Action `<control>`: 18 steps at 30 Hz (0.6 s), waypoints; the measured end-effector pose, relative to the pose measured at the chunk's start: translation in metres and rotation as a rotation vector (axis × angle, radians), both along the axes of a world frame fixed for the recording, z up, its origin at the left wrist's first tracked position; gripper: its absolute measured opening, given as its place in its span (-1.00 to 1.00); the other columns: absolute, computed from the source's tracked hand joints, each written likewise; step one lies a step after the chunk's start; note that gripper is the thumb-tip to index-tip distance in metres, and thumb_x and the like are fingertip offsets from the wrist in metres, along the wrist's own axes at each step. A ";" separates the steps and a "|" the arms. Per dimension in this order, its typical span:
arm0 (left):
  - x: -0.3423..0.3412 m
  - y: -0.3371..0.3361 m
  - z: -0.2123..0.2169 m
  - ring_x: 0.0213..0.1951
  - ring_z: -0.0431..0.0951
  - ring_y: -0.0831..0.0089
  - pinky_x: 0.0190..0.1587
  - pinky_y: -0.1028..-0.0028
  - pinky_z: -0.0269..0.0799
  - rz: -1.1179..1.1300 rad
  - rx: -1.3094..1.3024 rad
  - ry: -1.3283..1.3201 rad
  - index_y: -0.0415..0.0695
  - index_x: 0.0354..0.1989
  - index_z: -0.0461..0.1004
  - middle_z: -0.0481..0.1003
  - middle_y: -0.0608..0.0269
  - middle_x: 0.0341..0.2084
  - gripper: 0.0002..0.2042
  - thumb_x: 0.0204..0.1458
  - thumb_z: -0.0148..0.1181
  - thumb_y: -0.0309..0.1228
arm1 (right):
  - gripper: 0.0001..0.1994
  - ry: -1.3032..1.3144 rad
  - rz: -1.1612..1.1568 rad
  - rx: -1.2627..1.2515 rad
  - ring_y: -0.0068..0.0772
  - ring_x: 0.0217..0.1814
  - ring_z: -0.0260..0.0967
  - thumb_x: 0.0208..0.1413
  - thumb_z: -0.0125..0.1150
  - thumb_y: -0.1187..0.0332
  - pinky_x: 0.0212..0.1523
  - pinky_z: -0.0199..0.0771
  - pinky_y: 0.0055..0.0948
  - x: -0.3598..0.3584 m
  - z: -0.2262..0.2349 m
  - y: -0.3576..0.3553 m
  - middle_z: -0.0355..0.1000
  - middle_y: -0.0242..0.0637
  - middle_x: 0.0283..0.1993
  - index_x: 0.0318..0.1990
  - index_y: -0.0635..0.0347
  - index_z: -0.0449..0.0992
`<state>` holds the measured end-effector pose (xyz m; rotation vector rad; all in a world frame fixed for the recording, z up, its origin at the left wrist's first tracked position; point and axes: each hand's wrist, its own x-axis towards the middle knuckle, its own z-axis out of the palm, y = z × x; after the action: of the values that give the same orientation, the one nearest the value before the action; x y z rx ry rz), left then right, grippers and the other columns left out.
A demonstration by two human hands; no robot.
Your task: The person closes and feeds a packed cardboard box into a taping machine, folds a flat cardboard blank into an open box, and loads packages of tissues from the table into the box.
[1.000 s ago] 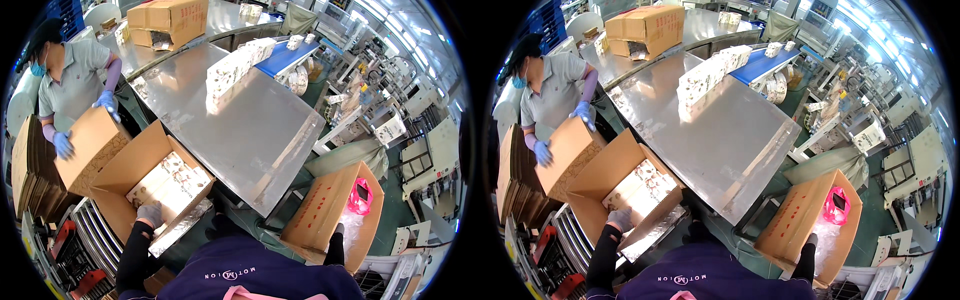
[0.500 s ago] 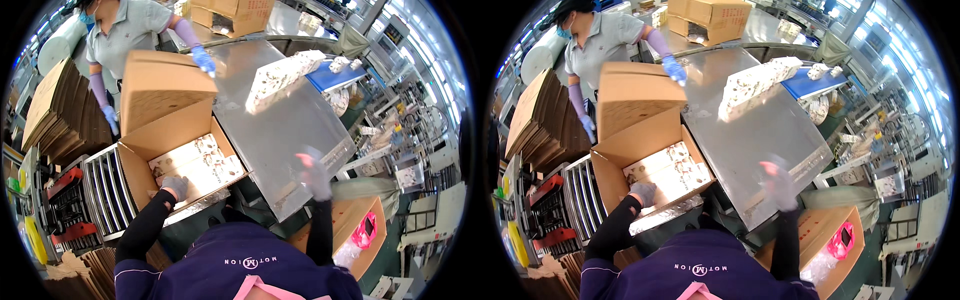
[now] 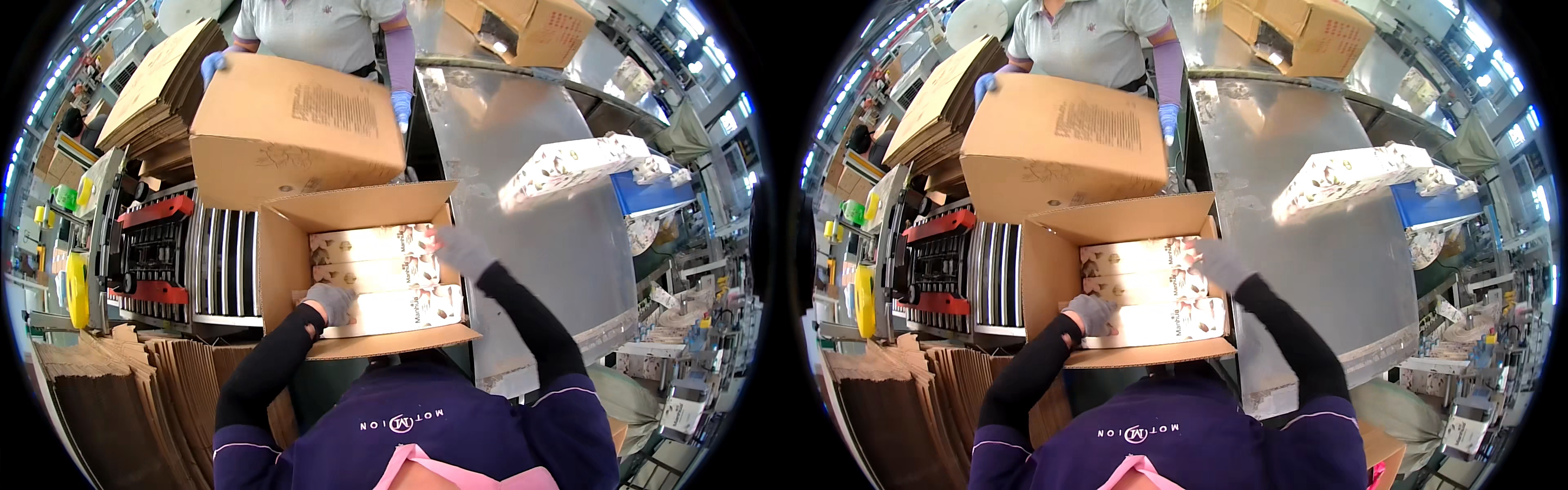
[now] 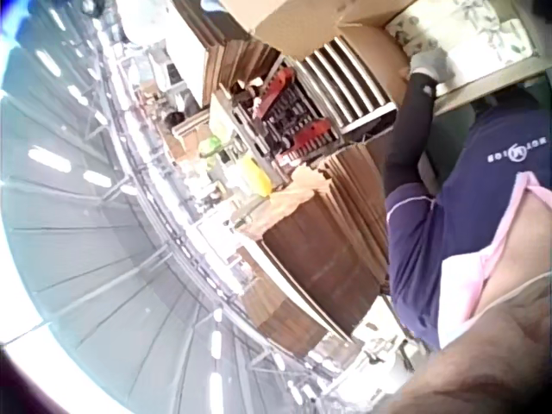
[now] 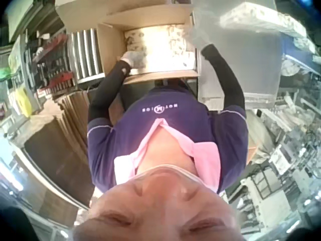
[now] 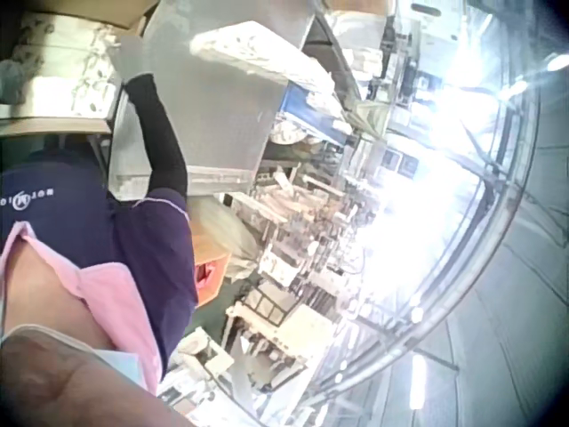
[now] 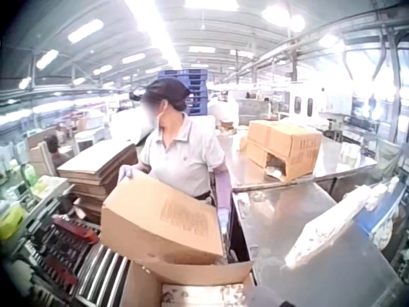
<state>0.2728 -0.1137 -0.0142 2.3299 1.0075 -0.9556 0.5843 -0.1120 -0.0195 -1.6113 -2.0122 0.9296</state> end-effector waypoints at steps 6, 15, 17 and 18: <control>0.002 0.001 -0.003 -0.15 0.59 0.17 -0.16 0.26 0.47 -0.032 0.072 0.039 -0.06 -0.05 0.45 0.57 0.10 -0.22 -0.42 -0.09 0.21 0.15 | -0.12 -1.257 -0.291 0.645 -0.20 0.47 -0.07 -0.20 0.27 0.42 0.27 0.13 -0.08 0.261 0.028 0.081 0.04 -0.20 0.40 0.37 0.14 -0.01; 0.089 0.035 0.054 -0.25 0.45 0.25 -0.16 0.33 0.32 -0.235 0.415 -0.322 -0.15 0.02 0.34 0.43 0.19 -0.30 -0.45 -0.12 0.29 -0.13 | -0.56 -0.795 -0.182 0.296 -0.04 -0.13 0.29 -0.43 0.35 0.16 -0.14 0.24 -0.11 0.284 0.023 0.133 0.35 -0.15 -0.26 -0.31 0.12 0.41; 0.147 0.047 0.062 0.01 0.37 0.08 0.06 0.20 0.26 -0.199 0.497 -0.688 -0.25 0.15 0.23 0.36 -0.02 -0.03 -0.26 -0.23 0.38 -0.21 | -0.36 -0.598 -0.186 0.492 -0.02 -0.21 0.34 -0.65 0.47 -0.11 -0.16 0.27 -0.11 0.240 0.004 0.115 0.39 -0.15 -0.28 -0.37 0.12 0.44; 0.179 0.050 0.073 0.11 0.31 0.00 0.15 0.15 0.21 -0.194 0.583 -0.817 -0.30 0.19 0.18 0.31 -0.11 0.06 -0.18 -0.28 0.42 -0.21 | -0.28 -0.653 -0.111 0.512 -0.04 -0.19 0.35 -0.61 0.41 -0.25 -0.14 0.29 -0.13 0.216 0.005 0.104 0.39 -0.16 -0.29 -0.32 0.12 0.44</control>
<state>0.4521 -0.0639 0.0585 2.9025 0.7596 0.3305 0.8003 -0.0079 -0.0143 -1.8203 -2.2630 -0.2005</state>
